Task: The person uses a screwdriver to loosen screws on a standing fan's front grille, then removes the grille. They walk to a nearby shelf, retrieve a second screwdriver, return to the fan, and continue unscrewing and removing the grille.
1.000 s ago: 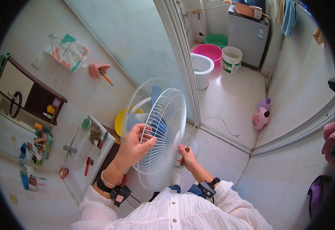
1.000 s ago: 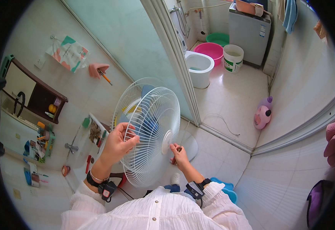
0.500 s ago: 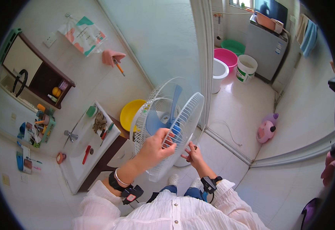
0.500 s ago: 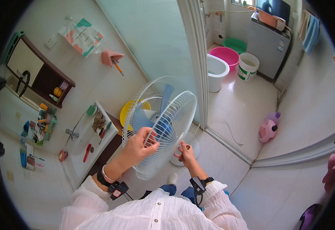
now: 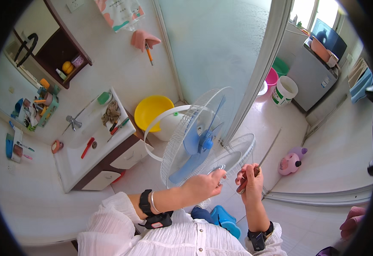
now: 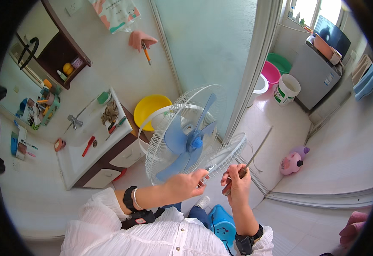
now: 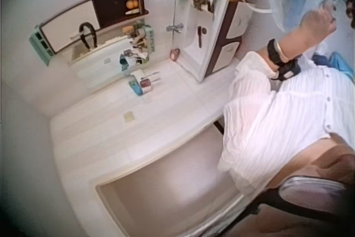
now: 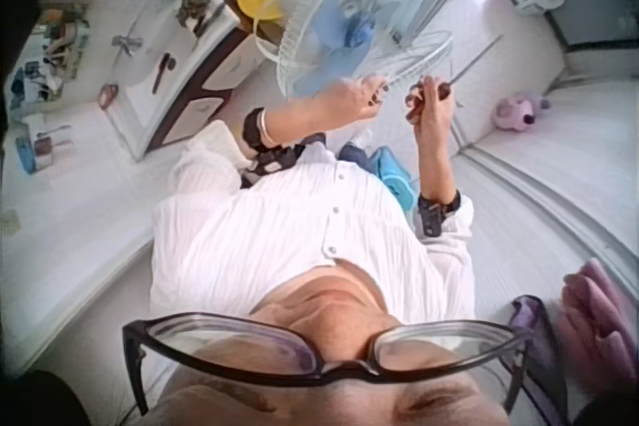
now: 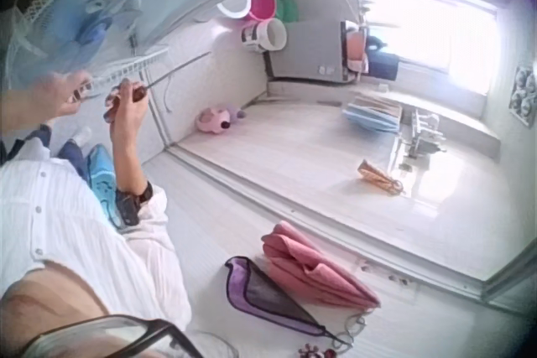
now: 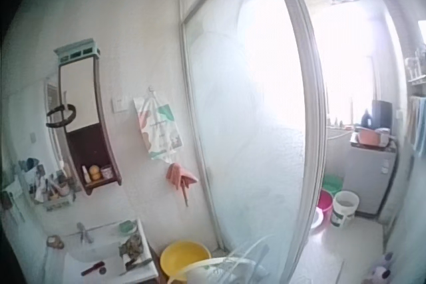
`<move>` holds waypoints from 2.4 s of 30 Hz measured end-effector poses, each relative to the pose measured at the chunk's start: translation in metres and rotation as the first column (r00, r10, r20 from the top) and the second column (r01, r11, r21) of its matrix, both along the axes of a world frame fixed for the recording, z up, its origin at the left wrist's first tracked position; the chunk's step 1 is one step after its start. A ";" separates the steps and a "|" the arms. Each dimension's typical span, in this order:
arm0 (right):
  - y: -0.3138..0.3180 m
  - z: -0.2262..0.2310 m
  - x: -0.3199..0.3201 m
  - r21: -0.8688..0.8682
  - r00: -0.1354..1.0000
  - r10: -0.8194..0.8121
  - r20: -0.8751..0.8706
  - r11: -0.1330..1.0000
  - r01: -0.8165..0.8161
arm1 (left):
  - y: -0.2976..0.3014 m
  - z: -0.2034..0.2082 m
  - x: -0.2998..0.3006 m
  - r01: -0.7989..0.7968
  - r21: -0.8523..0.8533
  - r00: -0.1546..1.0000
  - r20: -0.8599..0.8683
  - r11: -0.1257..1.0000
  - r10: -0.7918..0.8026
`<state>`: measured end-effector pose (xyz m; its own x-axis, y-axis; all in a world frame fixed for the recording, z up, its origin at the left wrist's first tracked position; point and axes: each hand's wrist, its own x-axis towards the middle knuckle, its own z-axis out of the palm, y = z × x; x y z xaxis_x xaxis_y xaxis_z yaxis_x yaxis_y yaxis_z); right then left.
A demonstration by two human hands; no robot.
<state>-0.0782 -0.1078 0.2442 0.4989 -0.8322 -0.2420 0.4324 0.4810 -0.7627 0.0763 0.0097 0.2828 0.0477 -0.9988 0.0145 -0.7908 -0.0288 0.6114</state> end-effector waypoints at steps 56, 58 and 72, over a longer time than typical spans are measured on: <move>0.142 -0.054 -0.105 -0.024 0.507 -0.657 -0.558 0.624 0.781 | -0.072 0.071 0.209 0.032 -0.249 0.859 -0.488 0.968 -0.153; 0.149 -0.057 -0.107 -0.006 0.501 -0.653 -0.568 0.612 0.791 | -0.054 0.079 0.202 0.132 -0.240 0.863 -0.450 0.962 -0.231; 0.169 -0.098 -0.136 0.094 0.494 -0.577 -0.650 0.585 0.806 | 0.090 0.060 0.122 0.433 -0.084 0.869 -0.224 0.897 -0.440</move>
<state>-0.2146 0.0608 0.1463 -0.5028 -0.6362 -0.5852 0.3529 0.4670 -0.8108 0.1983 0.0994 0.3425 -0.3877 -0.9177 0.0870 -0.5547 0.3077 0.7730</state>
